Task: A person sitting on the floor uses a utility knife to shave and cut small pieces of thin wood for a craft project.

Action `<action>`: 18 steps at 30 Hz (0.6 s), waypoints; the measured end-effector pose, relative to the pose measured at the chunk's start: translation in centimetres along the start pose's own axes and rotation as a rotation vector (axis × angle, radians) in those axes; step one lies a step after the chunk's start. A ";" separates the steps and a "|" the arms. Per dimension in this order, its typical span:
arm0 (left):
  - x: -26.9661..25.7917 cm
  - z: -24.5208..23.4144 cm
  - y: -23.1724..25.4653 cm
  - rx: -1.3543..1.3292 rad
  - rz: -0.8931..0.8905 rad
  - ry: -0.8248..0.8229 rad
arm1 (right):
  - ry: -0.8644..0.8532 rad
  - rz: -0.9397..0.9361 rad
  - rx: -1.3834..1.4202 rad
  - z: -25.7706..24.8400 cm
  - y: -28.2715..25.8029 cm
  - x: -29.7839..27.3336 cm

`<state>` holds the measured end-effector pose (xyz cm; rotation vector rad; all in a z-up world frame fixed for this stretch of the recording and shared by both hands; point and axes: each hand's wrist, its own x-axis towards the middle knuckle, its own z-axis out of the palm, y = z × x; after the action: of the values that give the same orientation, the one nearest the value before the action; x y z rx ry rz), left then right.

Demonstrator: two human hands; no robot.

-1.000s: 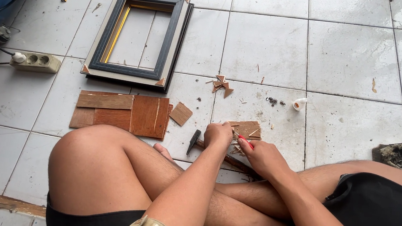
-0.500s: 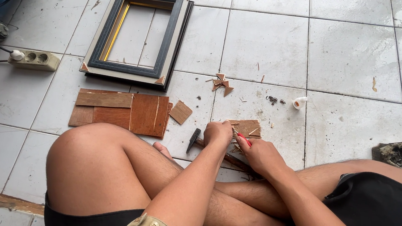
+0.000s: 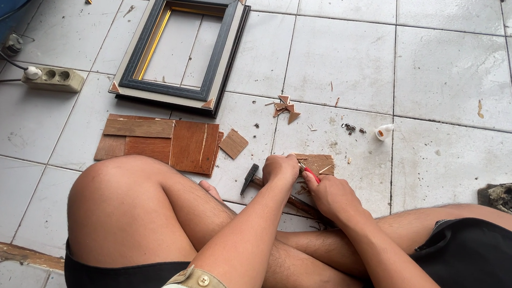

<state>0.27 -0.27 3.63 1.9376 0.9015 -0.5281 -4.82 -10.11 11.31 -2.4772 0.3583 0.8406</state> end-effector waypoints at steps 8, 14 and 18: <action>2.4 1.2 -1.3 0.065 0.023 -0.016 | -0.019 0.028 0.036 -0.7 0.4 -2.2; 1.7 1.1 -2.6 -0.040 0.147 -0.057 | 0.116 0.056 0.376 1.2 3.5 1.1; 0.1 0.5 -2.1 -0.151 0.192 -0.082 | 0.177 0.000 0.896 0.1 2.9 -0.3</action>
<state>-1.28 0.06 2.15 1.8283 0.6752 -0.4108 -6.25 -12.44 10.40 -1.6998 0.6302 0.3293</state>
